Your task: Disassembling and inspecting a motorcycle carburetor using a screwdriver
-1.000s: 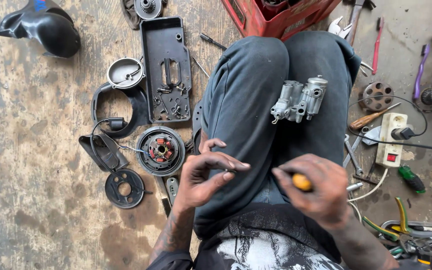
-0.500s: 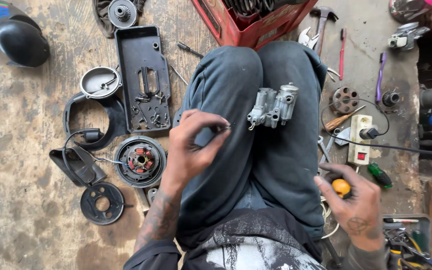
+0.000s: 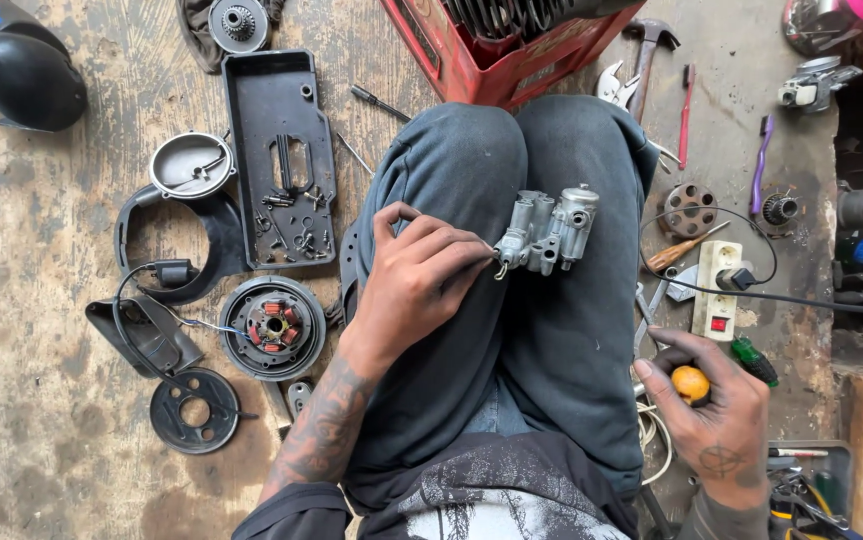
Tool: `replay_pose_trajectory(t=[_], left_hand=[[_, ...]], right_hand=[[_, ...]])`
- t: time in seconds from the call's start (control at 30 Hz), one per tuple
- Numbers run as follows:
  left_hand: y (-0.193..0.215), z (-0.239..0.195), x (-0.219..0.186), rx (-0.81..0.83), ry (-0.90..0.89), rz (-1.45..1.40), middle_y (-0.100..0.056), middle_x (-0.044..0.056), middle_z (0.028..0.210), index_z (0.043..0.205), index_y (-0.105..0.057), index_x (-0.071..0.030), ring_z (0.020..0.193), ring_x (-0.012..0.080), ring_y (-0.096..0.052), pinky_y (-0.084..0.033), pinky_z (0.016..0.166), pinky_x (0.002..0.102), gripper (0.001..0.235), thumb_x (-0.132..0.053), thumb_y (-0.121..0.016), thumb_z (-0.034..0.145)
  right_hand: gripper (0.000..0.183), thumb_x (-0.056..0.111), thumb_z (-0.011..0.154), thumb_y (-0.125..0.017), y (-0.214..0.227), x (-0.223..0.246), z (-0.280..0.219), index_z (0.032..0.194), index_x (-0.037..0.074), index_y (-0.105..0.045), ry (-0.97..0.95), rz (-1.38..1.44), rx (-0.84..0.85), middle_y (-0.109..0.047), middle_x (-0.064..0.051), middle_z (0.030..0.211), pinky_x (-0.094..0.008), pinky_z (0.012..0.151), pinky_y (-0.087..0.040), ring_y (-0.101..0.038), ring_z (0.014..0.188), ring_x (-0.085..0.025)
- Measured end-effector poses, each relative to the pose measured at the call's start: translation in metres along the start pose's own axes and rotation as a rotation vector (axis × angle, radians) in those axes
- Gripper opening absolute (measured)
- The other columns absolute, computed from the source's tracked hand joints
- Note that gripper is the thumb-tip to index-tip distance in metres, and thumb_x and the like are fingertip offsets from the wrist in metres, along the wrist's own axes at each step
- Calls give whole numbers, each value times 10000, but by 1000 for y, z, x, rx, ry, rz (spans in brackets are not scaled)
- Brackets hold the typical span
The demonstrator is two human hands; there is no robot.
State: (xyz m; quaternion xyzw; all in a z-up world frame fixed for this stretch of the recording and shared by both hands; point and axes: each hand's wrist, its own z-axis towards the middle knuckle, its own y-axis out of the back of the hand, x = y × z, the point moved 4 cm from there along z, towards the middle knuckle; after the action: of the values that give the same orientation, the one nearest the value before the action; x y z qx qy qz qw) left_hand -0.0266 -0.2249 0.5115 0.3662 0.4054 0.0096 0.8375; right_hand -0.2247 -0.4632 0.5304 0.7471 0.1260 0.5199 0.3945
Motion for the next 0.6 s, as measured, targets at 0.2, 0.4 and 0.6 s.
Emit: replay_pose_trajectory(t=[0.2,0.4,0.6], left_hand=[[-1,-2,1,3,-38,79,-699,-36,999,1006,-721,-130,910,157,-602,-342,1042,423,192,-61,-782,838],[-2,-1,-1,-1,-85,98,-716,-28,1039,1045,-740,-124,925,149,-614,-326,1055,416,172,-70,-760,883],[1,-5,-1,26,-59,155,-699,-58,1149,1085,-780,-179,1007,150,-582,-281,1064,477,200,-137,-764,890]], right_hand=[[385,18,781,-789,-5,12,6,1160,2,-723,17,-50,23,-672,-50,708,-248,536,-420,-526,564,-123],[386,-13,790,-775,-6,18,7,1172,-3,-718,32,-9,19,-656,-51,717,-245,560,-420,-514,589,-122],[390,-1,787,-776,-6,17,6,1172,-4,-714,58,-10,15,-664,-51,712,-242,540,-411,-512,563,-118]])
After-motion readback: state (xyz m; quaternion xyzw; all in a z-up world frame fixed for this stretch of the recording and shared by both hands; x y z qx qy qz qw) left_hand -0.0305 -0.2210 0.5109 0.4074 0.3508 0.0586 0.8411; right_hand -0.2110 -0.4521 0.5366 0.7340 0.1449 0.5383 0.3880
